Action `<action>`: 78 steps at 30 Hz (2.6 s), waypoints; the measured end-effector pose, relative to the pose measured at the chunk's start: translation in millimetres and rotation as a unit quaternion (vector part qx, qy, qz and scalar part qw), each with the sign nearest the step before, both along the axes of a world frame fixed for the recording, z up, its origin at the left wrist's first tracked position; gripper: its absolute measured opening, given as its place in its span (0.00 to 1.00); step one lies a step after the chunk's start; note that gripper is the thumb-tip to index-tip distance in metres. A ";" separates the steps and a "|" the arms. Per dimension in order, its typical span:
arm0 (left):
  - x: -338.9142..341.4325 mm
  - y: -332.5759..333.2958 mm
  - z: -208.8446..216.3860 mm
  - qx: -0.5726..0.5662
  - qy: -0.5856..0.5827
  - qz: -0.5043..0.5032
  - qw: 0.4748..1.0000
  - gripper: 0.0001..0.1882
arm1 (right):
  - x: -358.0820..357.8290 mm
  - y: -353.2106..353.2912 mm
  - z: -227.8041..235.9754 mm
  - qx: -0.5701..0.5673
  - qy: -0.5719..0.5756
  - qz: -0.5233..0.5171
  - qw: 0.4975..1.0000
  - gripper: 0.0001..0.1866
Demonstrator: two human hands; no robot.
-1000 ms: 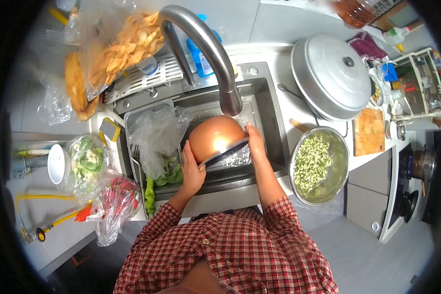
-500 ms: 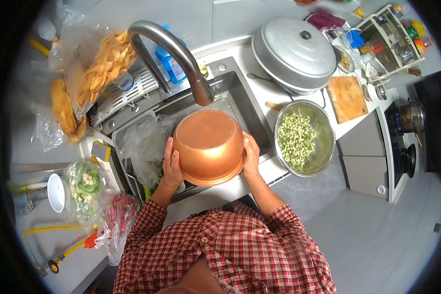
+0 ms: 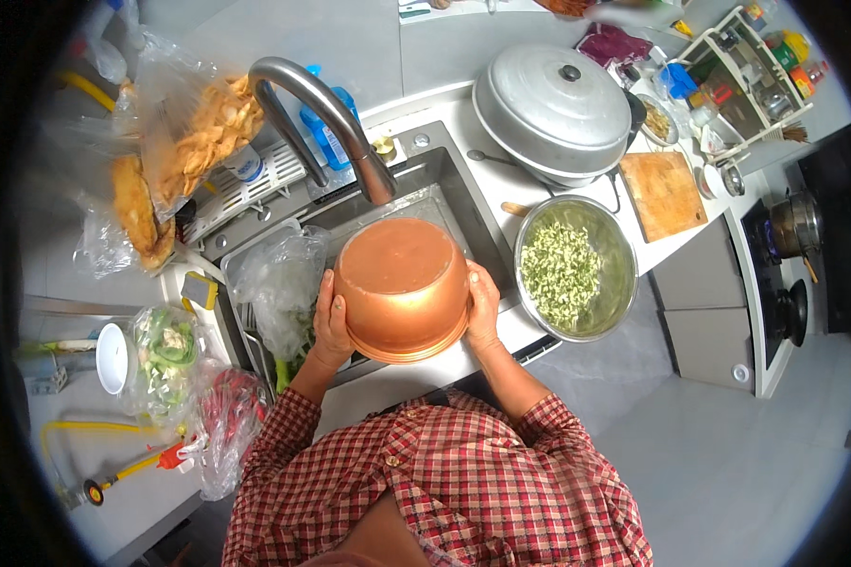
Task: The person washes chopped green vegetables in a sink using running water and transfers them into a metal bowl. They also stir a pot on the stove and rinse a copper-colored pot.
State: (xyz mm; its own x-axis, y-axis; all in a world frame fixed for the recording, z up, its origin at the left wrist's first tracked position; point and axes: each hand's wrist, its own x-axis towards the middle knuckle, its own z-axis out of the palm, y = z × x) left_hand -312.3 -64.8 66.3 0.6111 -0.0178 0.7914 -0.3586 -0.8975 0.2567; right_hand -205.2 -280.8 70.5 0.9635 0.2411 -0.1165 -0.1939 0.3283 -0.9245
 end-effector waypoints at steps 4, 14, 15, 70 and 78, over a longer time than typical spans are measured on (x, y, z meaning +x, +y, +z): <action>-5.0 -14.5 7.6 -0.015 0.030 0.017 0.999 0.27 | 7.5 -4.6 12.0 0.034 0.008 0.026 0.999 0.22; -7.4 -39.2 10.8 0.008 0.052 0.066 0.996 0.26 | 23.5 -22.3 1.8 0.043 0.014 0.052 0.998 0.20; -8.5 -40.0 13.0 0.016 0.058 0.077 0.995 0.25 | 24.6 -22.0 1.4 0.041 0.015 0.053 0.998 0.20; 226.2 -227.2 183.7 -0.431 0.253 -0.237 0.833 0.43 | 133.6 -280.1 183.9 -0.342 -0.342 -0.126 0.866 0.07; 222.6 -248.7 154.4 -0.506 0.281 -0.238 0.781 0.29 | 196.8 -366.4 144.1 -0.187 -0.113 -0.247 0.944 0.04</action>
